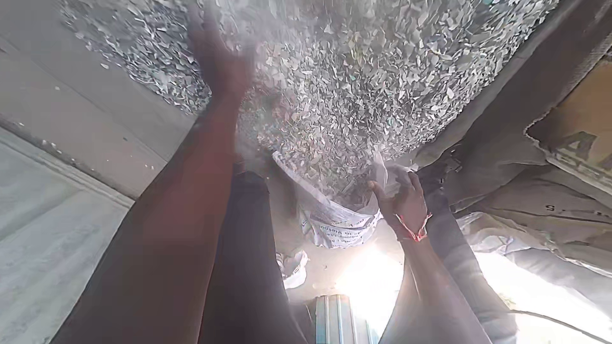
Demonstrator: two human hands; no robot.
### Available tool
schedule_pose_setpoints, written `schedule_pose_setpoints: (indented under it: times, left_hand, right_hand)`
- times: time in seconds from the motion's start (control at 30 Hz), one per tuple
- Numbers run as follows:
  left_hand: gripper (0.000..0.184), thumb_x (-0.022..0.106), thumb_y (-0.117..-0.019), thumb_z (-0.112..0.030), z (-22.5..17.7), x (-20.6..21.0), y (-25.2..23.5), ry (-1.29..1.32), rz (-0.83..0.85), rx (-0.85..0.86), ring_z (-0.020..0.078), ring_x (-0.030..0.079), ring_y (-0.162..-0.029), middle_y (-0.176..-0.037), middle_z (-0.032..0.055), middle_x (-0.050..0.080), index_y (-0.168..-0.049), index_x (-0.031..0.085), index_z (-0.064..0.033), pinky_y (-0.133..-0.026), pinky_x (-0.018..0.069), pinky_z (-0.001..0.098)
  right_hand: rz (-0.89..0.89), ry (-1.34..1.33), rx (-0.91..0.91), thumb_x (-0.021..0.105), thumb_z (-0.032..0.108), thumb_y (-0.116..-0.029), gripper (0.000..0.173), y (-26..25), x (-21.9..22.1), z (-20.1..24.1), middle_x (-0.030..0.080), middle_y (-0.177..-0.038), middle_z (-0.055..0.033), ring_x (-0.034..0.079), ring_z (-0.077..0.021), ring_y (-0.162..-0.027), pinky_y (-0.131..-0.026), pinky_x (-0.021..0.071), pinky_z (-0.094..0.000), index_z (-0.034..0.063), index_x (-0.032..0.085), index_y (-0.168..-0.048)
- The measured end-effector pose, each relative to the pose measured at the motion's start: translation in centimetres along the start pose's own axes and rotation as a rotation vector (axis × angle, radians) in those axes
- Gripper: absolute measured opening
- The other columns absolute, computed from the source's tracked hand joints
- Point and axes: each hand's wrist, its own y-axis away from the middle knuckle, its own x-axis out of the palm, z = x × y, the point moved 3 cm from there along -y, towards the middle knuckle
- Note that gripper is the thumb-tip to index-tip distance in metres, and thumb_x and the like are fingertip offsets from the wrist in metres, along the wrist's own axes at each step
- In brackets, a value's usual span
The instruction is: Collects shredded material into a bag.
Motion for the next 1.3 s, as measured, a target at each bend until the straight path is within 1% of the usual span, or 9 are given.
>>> schedule_pose_setpoints:
  times: [0.2,0.33,0.47,0.53,0.63,0.77,0.83,1.2,1.3]
  left_hand:
    - [0.079,0.071,-0.0782,-0.067,-3.9,8.8,5.6,-0.118,0.111,0.01,0.045,0.021,-0.154,-0.166,0.0199,0.03,-0.145,0.059,-0.0268,-0.119,0.0239,0.0664]
    - [0.079,0.081,-0.0787,-0.056,-5.6,11.4,17.5,-0.106,0.791,0.124,0.0507,0.031,-0.148,-0.164,0.0205,0.033,-0.148,0.055,-0.0281,-0.108,0.0369,0.0738]
    - [0.066,0.068,-0.0977,-0.046,-6.4,8.4,25.0,0.127,1.427,0.332,0.0342,0.047,-0.144,-0.157,0.0153,0.048,-0.156,0.048,-0.0215,-0.116,0.0369,0.0614]
    - [0.057,0.059,-0.1025,-0.051,-3.5,6.4,24.6,0.146,1.345,0.331,0.0233,0.049,-0.143,-0.154,0.0045,0.054,-0.153,0.051,-0.0262,-0.12,0.0352,0.0555]
    - [0.055,0.068,-0.092,-0.06,3.9,6.3,24.1,-0.158,1.249,0.398,0.0289,0.062,-0.126,-0.129,0.0083,0.07,-0.136,0.067,-0.0261,-0.113,0.0397,0.0619]
    - [0.028,0.069,-0.0967,-0.021,10.4,6.5,22.6,-0.203,0.998,0.349,0.0369,0.064,-0.119,-0.119,0.0176,0.069,-0.121,0.072,-0.0088,-0.11,0.041,0.062]
    - [0.02,0.065,-0.0979,-0.014,10.8,6.6,22.2,-0.09,0.858,0.386,0.0319,0.065,-0.118,-0.115,0.013,0.072,-0.115,0.074,-0.01,-0.12,0.03,0.0595]
    - [0.013,0.063,-0.0967,-0.009,18.0,3.1,28.2,0.209,0.699,0.562,0.0293,0.065,-0.113,-0.106,0.0106,0.071,-0.105,0.073,-0.0079,-0.12,0.032,0.053]
    - [0.018,0.059,-0.0991,-0.012,18.5,4.1,29.0,0.24,0.691,0.683,0.0241,0.06,-0.127,-0.118,0.0061,0.071,-0.108,0.074,-0.0113,-0.125,0.0259,0.0528]
  right_hand:
    - [0.535,0.337,0.333,0.064,0.073,-0.087,0.08,-4.5,2.4,-1.3,0.057,-0.14,-0.027,0.057,-0.0431,-0.129,-0.103,0.0472,-0.0604,0.0058,0.066,-0.131]
    - [0.67,0.425,0.314,0.062,0.054,-0.0963,0.059,-5.9,2.5,0.1,0.064,-0.13,-0.0256,0.06,-0.0402,-0.126,-0.102,0.0478,-0.0616,-0.0014,0.07,-0.116]
    - [0.707,0.442,0.336,0.058,0.048,-0.0999,0.053,-7.0,1.0,0.8,0.067,-0.129,-0.023,0.062,-0.0378,-0.124,-0.101,0.0477,-0.0619,-0.0005,0.071,-0.115]
    - [0.695,0.447,0.334,0.058,0.048,-0.101,0.051,-7.1,0.4,1.1,0.067,-0.127,-0.0232,0.062,-0.0383,-0.123,-0.098,0.0478,-0.0624,0.0005,0.072,-0.114]
    - [0.728,0.522,0.339,0.056,0.05,-0.1015,0.053,-6.9,0.5,1.7,0.068,-0.123,-0.0236,0.064,-0.0383,-0.118,-0.095,0.0487,-0.0626,0.0,0.071,-0.112]
    - [0.768,0.606,0.349,0.053,0.047,-0.1037,0.05,-7.1,2.3,2.0,0.066,-0.13,-0.0221,0.061,-0.0389,-0.124,-0.099,0.0463,-0.065,0.0034,0.071,-0.12]
    - [0.766,0.685,0.318,0.05,0.042,-0.1061,0.046,-7.1,2.9,2.8,0.065,-0.132,-0.0228,0.06,-0.0401,-0.125,-0.099,0.0458,-0.0663,0.0032,0.07,-0.122]
    - [0.486,0.893,0.28,0.058,0.029,-0.1019,0.034,1.4,4.9,9.8,0.066,-0.131,-0.0225,0.06,-0.041,-0.127,-0.099,0.0475,-0.0667,0.0021,0.071,-0.119]
    - [0.505,0.91,0.25,0.06,0.029,-0.1012,0.035,1.0,5.0,10.7,0.064,-0.132,-0.0237,0.058,-0.0426,-0.128,-0.1,0.0459,-0.0679,0.0013,0.07,-0.121]
